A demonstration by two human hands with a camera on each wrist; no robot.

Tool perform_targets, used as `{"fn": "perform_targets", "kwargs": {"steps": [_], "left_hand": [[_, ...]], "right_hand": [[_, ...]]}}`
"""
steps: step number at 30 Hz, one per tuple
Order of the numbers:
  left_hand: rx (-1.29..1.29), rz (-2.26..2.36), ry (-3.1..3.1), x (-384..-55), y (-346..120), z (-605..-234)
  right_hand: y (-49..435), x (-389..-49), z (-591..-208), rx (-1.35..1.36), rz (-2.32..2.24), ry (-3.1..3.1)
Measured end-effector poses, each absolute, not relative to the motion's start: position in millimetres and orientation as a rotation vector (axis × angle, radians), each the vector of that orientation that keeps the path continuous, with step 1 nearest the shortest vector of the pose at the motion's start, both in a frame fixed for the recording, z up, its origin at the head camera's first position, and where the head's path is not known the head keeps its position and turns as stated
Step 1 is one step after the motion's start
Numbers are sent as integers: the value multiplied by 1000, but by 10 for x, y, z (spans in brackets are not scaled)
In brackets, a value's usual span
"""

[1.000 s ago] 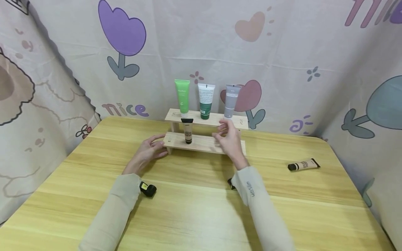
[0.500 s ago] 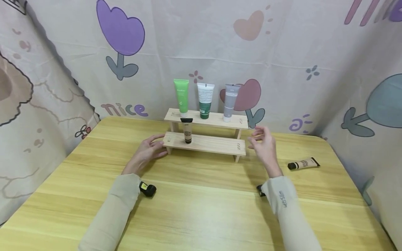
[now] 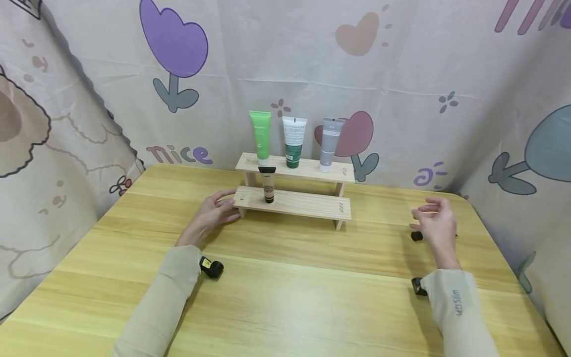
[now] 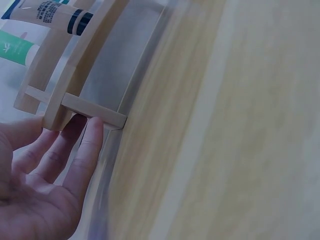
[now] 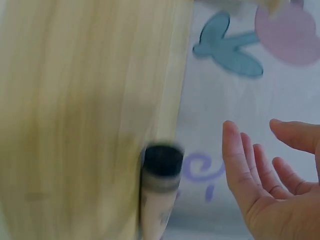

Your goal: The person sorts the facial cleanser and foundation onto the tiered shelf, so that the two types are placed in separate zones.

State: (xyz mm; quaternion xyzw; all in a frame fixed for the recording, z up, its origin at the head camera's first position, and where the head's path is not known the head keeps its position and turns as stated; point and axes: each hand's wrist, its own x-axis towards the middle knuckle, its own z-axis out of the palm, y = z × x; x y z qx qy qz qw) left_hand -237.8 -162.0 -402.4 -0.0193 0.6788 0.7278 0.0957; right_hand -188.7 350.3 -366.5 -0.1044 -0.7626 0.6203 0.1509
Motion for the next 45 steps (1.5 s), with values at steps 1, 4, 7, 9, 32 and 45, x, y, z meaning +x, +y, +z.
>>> {"fn": "perform_targets", "kwargs": {"steps": [1, 4, 7, 9, 32, 45], "left_hand": [[-62, 2155, 2014, -2382, -1620, -4026], [-70, 2145, 2027, -2392, -1622, -4026], [-77, 2146, 2023, -2400, -1624, -4019], [-75, 2146, 2020, -2403, -1625, -4015], [-108, 2127, 2052, -2398, -1648, -4023], [-96, 2124, 2047, -2385, -1623, -4011]], "right_hand": [[3567, -1866, -3665, -330, 1821, -2164], [3740, -1806, -3665, -428, 1847, -2153], [3881, -1751, -3661, -512, 1881, -2132], [3958, -1729, -3659, -558, 1903, -2114], [4063, -1887, -3800, -826, 1622, -2533], [3829, -2002, -3746, -629, 1847, -2624]]}}
